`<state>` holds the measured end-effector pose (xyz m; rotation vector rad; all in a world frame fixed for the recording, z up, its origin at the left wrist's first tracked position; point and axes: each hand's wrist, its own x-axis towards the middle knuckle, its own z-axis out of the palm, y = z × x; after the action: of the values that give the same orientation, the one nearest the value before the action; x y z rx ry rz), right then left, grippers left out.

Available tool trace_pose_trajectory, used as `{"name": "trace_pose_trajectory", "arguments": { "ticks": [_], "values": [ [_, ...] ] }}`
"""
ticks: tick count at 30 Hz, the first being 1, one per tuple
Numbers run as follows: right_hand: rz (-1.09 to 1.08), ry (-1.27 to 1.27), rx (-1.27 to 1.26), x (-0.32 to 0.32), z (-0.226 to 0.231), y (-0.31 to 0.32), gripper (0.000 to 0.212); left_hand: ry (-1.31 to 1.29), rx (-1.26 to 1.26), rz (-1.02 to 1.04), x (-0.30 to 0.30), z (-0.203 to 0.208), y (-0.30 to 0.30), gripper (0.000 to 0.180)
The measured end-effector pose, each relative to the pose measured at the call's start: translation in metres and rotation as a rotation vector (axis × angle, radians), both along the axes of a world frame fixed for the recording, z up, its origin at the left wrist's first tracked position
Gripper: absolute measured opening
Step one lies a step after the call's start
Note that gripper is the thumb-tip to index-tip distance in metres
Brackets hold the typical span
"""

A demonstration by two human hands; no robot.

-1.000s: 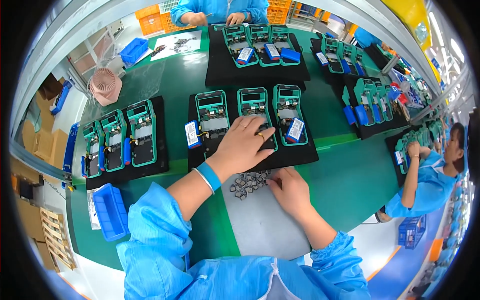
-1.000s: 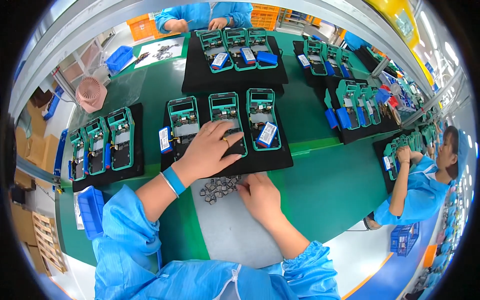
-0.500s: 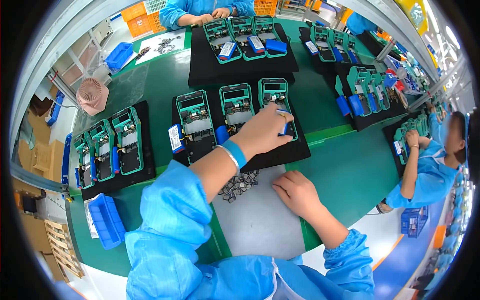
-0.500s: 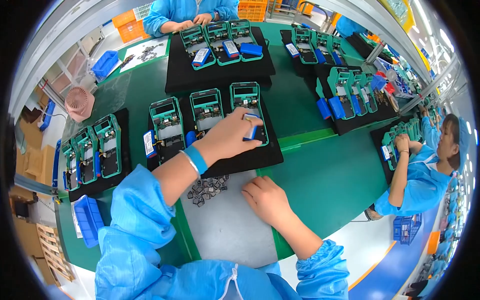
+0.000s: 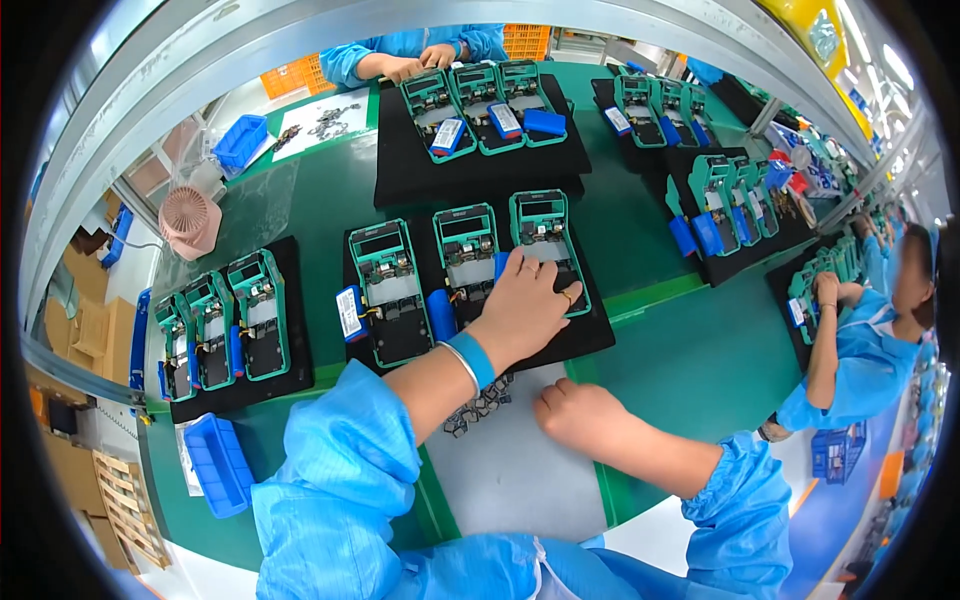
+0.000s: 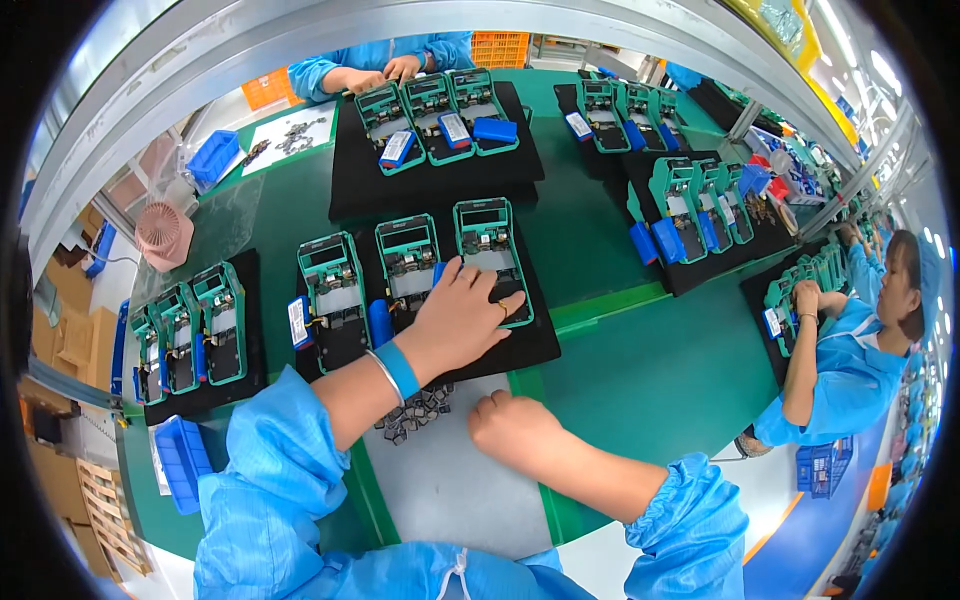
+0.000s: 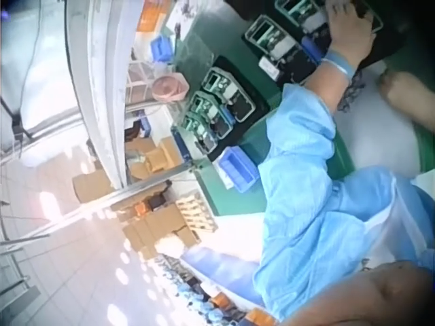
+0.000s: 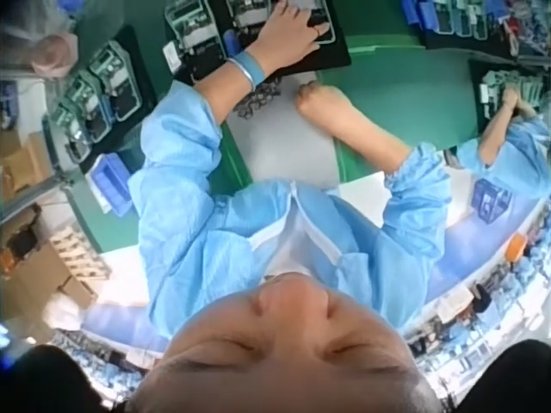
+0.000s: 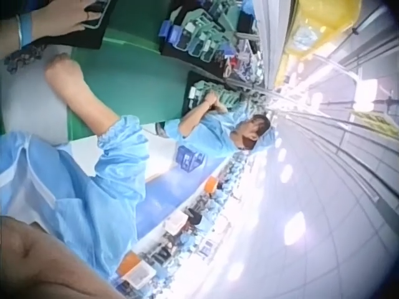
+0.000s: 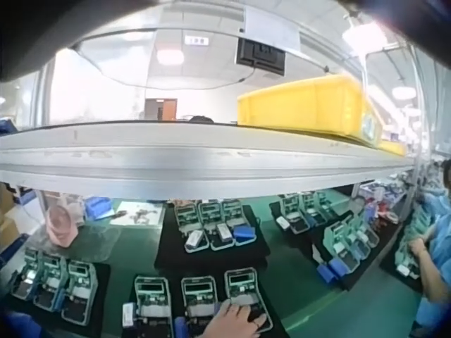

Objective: The person assembles electronic components, circuit boards, batteries, and small screws into green housings by hand on a factory assembly line.

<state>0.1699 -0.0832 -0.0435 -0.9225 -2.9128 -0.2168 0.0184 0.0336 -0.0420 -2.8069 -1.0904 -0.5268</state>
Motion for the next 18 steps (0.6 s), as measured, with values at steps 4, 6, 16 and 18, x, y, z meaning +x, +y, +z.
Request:
{"name": "trace_pose_trajectory", "arguments": {
  "ticks": [4, 6, 16, 18],
  "values": [
    [0.009, -0.045, -0.032, -0.004, 0.000, 0.005, 0.007, -0.060, 0.013, 0.005, 0.016, -0.013, 0.004, 0.045],
    [0.008, -0.060, -0.028, -0.003, 0.005, 0.004, 0.007, -0.067, 0.015, -0.011, 0.024, -0.007, 0.004, 0.044],
    [-0.044, -0.036, -0.142, 0.011, 0.020, 0.019, 0.008, -0.133, -0.106, -0.063, 0.002, -0.008, 0.003, 0.047],
    [-0.050, 0.118, -0.187, 0.023, 0.046, 0.040, 0.007, -0.137, -0.138, -0.076, -0.012, -0.009, -0.003, 0.048]
  ]
}}
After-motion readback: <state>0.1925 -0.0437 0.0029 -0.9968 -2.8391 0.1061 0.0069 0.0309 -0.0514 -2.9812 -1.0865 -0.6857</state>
